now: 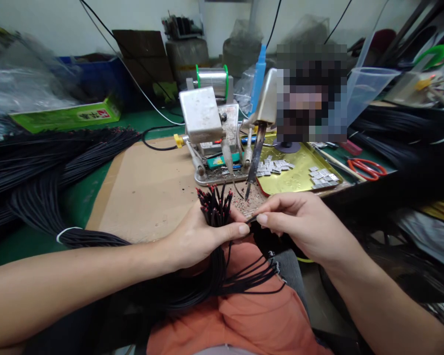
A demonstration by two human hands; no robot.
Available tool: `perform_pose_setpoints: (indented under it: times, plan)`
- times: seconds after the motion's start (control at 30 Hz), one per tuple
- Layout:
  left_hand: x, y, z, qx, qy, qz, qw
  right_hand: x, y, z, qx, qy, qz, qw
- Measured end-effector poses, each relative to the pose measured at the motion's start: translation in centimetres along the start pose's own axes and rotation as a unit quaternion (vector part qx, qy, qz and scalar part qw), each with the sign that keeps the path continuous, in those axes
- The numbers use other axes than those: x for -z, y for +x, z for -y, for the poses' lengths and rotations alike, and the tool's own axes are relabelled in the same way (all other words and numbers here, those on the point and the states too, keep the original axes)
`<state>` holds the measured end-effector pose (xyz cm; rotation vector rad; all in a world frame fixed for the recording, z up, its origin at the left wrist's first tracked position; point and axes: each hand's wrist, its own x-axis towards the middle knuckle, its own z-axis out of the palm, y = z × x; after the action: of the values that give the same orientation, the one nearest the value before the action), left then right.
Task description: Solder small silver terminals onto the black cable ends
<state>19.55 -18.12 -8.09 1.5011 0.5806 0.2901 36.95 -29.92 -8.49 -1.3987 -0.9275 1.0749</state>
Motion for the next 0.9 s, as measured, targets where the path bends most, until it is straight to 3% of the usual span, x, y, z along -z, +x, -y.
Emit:
perform_pose_setpoints:
  times: [0.1,0.27,0.33,0.4,0.43,0.47,0.5,0.53,0.57,0.7,0.9]
  plan:
    - [-0.1,0.1,-0.1,0.001,-0.01,0.001,1.0,-1.3,0.1,-1.1,0.002,0.085,-0.02,0.996]
    - [-0.3,0.1,-0.4,-0.015,-0.006,0.025,1.0,-2.8,-0.1,-1.7,-0.027,0.166,0.006,0.986]
    - [-0.3,0.2,-0.4,0.0,-0.017,0.019,1.0,-1.9,0.0,-1.0,-0.026,0.103,0.025,0.994]
    - [-0.2,0.2,-0.3,0.027,-0.034,0.01,0.999,0.1,0.8,-0.2,0.007,-0.047,-0.002,0.999]
    - [-0.2,0.3,-0.2,0.039,-0.041,0.006,0.998,1.5,1.4,0.1,0.041,-0.15,-0.053,0.986]
    - [-0.1,0.3,-0.2,0.047,-0.046,0.007,0.998,3.1,2.2,0.3,0.095,-0.249,-0.156,0.951]
    - [-0.1,0.3,-0.1,0.05,-0.046,0.012,0.998,4.7,3.1,0.3,0.134,-0.336,-0.251,0.898]
    - [-0.1,0.4,-0.1,0.049,-0.043,0.02,0.998,6.2,4.2,0.2,0.143,-0.415,-0.296,0.848]
    - [-0.1,0.4,-0.1,0.045,-0.04,0.027,0.998,7.6,5.2,0.0,0.138,-0.481,-0.303,0.811]
    - [-0.1,0.2,-0.3,0.032,-0.02,0.04,0.999,11.0,8.1,-1.3,0.134,-0.533,-0.279,0.788]
    - [0.0,0.1,-0.7,0.031,-0.002,0.036,0.999,11.5,8.8,-2.0,0.093,-0.572,-0.269,0.769]
